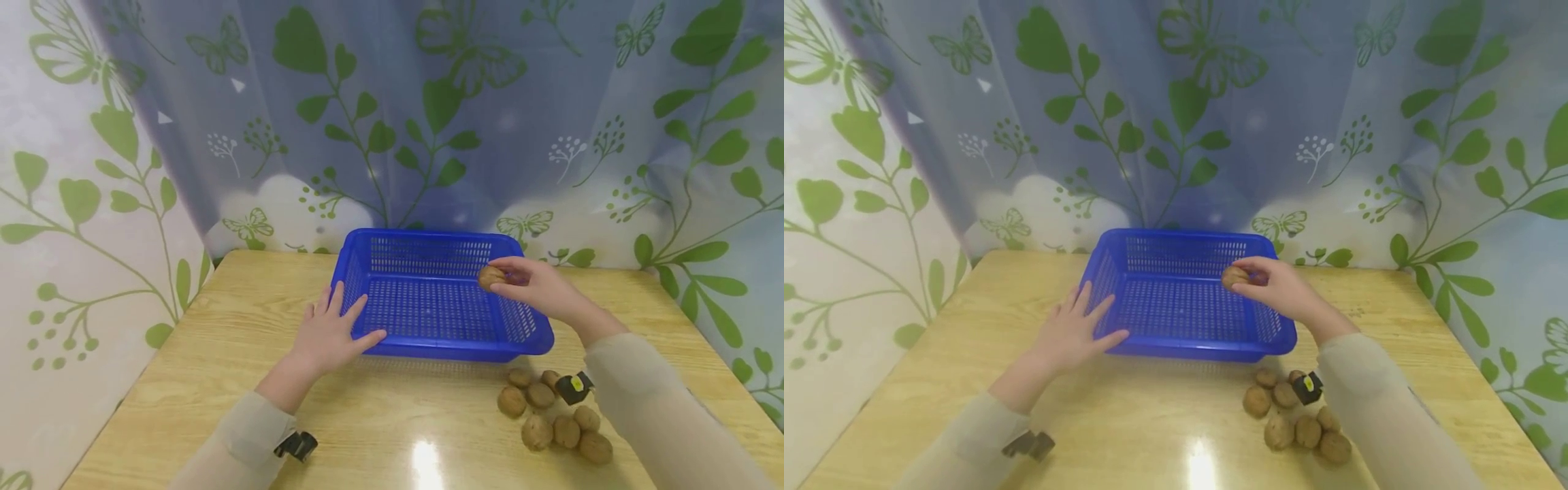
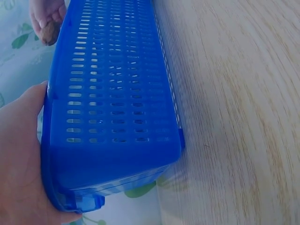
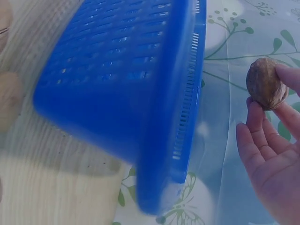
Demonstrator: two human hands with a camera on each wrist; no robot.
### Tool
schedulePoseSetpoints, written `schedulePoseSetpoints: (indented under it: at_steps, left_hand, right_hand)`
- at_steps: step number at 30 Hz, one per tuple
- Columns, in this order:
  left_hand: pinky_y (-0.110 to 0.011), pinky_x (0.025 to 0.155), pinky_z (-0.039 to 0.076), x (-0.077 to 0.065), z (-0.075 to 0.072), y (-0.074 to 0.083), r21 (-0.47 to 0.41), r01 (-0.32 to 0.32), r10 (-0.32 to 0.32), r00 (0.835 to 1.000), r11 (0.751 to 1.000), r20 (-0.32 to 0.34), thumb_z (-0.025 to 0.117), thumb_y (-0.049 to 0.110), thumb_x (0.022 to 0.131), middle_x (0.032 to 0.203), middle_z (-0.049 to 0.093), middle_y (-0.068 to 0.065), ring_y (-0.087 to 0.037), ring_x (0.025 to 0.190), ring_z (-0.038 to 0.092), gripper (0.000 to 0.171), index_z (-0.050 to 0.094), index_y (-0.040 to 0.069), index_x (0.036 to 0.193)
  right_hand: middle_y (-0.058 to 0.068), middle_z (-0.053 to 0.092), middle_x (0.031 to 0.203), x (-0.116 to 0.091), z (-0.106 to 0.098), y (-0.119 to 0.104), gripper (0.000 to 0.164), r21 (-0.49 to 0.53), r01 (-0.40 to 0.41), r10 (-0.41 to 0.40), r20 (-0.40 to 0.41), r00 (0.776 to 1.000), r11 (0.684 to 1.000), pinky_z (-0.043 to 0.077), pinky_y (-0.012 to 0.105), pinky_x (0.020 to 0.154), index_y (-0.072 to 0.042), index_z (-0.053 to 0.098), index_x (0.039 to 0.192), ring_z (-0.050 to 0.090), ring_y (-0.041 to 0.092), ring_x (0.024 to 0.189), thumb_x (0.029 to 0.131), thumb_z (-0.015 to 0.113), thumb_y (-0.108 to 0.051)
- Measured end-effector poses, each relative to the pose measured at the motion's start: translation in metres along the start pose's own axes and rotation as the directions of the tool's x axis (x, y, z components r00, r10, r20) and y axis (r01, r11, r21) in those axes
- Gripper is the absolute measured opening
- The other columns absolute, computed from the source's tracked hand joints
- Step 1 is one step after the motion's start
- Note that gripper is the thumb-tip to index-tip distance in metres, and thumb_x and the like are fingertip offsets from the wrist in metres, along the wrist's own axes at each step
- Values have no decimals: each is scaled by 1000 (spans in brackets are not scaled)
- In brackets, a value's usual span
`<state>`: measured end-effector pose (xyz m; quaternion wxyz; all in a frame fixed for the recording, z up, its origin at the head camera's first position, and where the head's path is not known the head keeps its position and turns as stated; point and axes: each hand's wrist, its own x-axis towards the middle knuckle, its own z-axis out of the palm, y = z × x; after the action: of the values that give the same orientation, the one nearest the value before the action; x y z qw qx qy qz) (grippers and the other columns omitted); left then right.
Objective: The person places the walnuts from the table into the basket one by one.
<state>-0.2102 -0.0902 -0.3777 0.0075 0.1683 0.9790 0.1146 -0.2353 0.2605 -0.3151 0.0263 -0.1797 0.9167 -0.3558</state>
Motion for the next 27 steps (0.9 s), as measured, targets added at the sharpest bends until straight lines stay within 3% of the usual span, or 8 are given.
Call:
schedulePoseSetpoints:
  at_steps: [13,18,27]
  left_hand:
    - [-60,107,7,-2,-1,4,-3,-6,6,999,1000,35,33,74,85,153,4,-21,-40,139,1,81,32,22,147]
    - [-60,107,6,-2,1,4,-3,-1,1,999,1000,47,31,75,84,153,3,-21,-40,139,-1,82,31,22,147]
    - [-61,106,9,-2,1,1,-15,-7,7,1000,1000,1,32,75,84,153,5,-22,-41,139,-1,83,34,20,146]
  right_hand:
    - [22,51,129,33,6,-12,49,50,28,-31,52,998,998,42,48,94,0,50,131,51,38,116,90,63,-24]
    - [17,53,129,44,10,-14,49,52,15,-19,76,997,999,41,47,95,-5,52,132,50,34,118,90,63,-27]
    - [19,54,127,61,15,-23,48,66,25,-30,75,997,997,42,46,94,-3,52,130,53,32,115,90,64,-26]
